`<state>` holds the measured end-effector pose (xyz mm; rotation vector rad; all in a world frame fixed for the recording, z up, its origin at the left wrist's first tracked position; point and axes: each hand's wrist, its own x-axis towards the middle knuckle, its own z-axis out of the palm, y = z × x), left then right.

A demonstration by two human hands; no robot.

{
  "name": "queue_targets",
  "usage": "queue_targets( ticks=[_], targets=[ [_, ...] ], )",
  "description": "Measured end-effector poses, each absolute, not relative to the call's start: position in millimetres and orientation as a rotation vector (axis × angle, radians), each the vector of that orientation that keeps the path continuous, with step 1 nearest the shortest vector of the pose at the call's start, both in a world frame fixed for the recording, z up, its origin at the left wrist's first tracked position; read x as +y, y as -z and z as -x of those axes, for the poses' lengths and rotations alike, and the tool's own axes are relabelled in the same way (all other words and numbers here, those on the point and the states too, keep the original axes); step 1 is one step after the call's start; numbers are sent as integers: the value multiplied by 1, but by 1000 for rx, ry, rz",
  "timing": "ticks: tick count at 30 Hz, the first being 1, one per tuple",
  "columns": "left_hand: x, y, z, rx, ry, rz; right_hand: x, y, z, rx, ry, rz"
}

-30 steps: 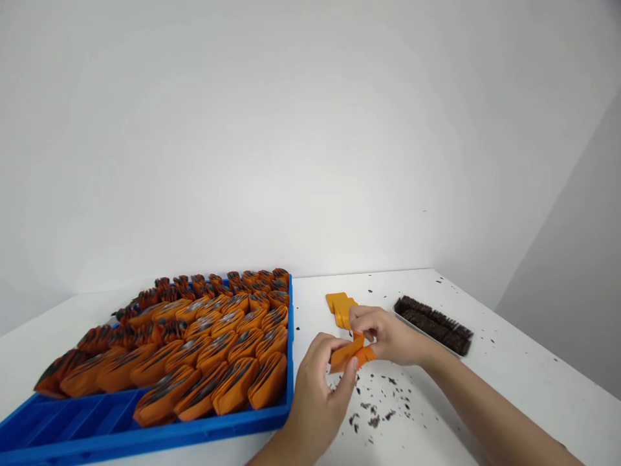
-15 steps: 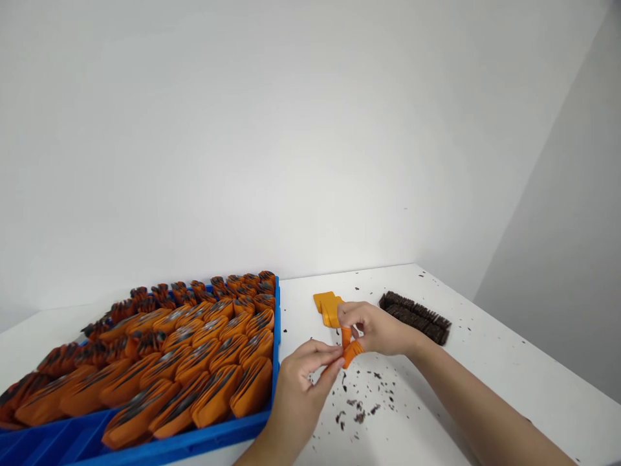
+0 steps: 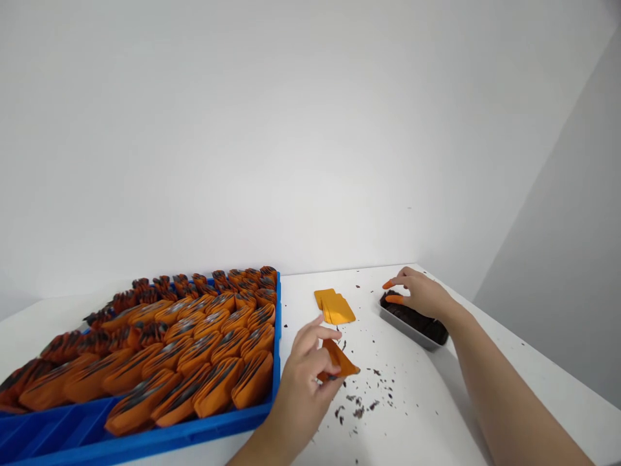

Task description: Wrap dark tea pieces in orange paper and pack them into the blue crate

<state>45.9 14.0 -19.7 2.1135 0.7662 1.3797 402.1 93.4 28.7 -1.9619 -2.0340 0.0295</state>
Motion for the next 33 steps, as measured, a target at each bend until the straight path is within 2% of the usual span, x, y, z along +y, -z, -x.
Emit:
queue_targets(
  ticks=[4,9,15,33],
  targets=[
    [9,21,-50,667,-1170,-2045,98,-22,-398,-2040,0,2005],
    [6,23,-56,823,-1078,-1806,102,-20,-390,-2038,46,2001],
    [9,25,-57,886,-1099,-1633,100,-20,-392,-2107,73,1948],
    [12,25,-56,1014,-1152,-1634,101,-18,-399,-2147,48,1921]
  ],
)
